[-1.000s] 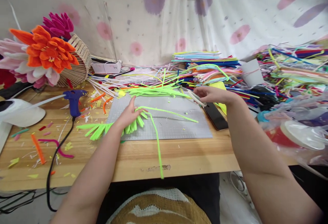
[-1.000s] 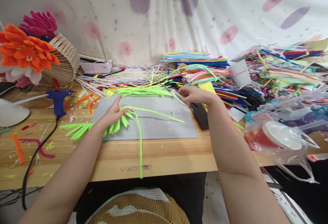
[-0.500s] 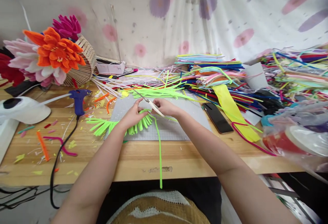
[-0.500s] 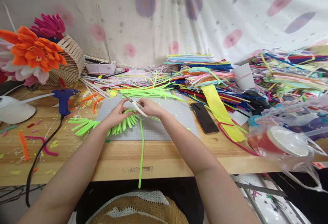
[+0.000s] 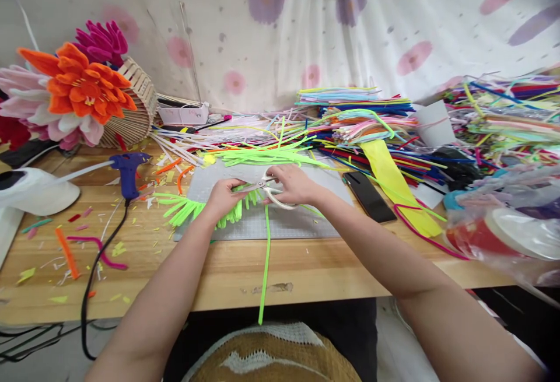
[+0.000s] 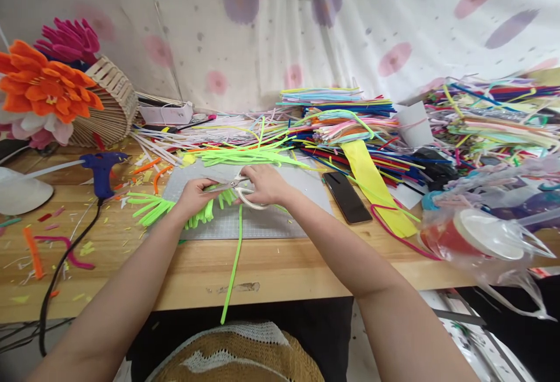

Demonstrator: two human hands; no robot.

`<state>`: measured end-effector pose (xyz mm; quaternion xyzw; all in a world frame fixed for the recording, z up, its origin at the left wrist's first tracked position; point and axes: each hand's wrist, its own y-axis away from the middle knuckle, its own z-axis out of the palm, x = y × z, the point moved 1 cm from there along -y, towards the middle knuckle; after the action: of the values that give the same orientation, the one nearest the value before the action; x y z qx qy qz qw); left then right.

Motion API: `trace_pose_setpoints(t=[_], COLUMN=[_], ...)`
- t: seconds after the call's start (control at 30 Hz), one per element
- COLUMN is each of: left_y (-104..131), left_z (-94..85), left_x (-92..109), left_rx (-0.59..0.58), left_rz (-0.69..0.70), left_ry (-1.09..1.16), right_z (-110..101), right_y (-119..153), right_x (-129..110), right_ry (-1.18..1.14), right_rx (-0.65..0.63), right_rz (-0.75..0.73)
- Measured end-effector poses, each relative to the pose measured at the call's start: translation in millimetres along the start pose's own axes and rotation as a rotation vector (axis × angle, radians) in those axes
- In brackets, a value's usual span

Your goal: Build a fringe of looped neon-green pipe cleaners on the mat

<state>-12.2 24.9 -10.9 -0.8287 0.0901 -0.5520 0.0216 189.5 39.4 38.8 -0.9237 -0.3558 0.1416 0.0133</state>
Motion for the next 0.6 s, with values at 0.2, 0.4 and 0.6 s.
trace_pose_setpoints(t=[0.2, 0.4, 0.6], left_y=[2.8, 4.7, 5.5], left_z=[0.2, 3.1, 7.7], left_x=[5.1, 6.1, 5.9], left_rx=[0.008, 0.046, 0.091], left_rz=[0.013, 0.042, 0.006], left_ry=[-0.095, -0.076, 0.031], right_z=[-6.4, -1.3, -0.3], right_y=[3.1, 5.0, 7.9], right_x=[6.2, 1.4, -0.3], right_ry=[0.169, 0.201, 0.181], right_rx=[0.026, 0.028, -0.019], right_rz=[-0.011, 0.016, 0.044])
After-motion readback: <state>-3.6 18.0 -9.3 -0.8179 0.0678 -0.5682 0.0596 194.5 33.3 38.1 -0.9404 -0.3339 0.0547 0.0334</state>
